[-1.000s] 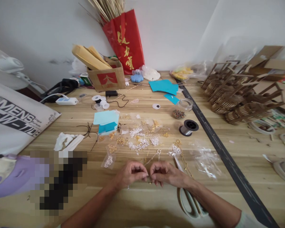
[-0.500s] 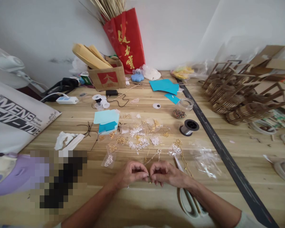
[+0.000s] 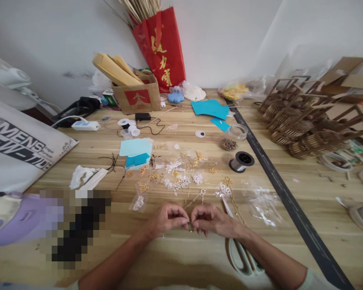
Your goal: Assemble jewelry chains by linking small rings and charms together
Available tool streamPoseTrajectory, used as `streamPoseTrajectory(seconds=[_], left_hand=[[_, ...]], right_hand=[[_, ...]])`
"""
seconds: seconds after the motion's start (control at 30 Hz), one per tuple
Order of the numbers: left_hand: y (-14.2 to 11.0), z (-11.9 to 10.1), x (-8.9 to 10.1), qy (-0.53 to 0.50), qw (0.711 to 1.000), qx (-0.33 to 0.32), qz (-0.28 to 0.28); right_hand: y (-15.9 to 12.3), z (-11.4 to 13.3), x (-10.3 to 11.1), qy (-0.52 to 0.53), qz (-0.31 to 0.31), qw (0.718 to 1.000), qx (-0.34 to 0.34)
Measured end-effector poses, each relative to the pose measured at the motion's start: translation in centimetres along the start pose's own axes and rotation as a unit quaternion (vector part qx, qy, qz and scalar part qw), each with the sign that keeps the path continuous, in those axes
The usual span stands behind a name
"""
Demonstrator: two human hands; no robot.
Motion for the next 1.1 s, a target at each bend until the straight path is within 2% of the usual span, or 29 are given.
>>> streamPoseTrajectory(seconds=[0.2,0.4,0.5,0.6,0.83,1.1], left_hand=[[-0.1,-0.4,0.4,0.039,0.999,-0.012,-0.026],[-0.4,-2.2,0.9,0.190,0.976,-0.066,-0.083],[-0.5,-2.5,0.8,0.220,0.970,-0.065,-0.084],[-0.4,-2.1,0.5,0.189,0.979,-0.049,-0.066],[-0.2,-0.9,-0.1,0.045,0.999,-0.003,-0.029],[-0.2,-0.8,0.0,0.013,0.999,0.015,-0.041]], right_hand=[[0.1,-0.4,0.1,-0.004,0.000,1.000,-0.003],[0.2,-0.7,0.3,-0.006,0.006,1.000,0.012],[0.2,-0.7,0.2,0.005,0.010,1.000,0.012],[0.2,-0.5,0.2,0.011,0.009,1.000,0.014],[0.2,-0.5,0.3,0.019,0.006,1.000,0.017],[0.3,-0.6,0.4,0.022,0.002,1.000,0.017]])
Point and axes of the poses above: each hand's wrist, its own y-axis towards the middle knuckle, its own x-axis out of the back of the hand, z = x × y, the point moved 6 cm from there along y, towards the middle knuckle, and after that the axes turned 6 degrees about -z, right-handed, at the moved point
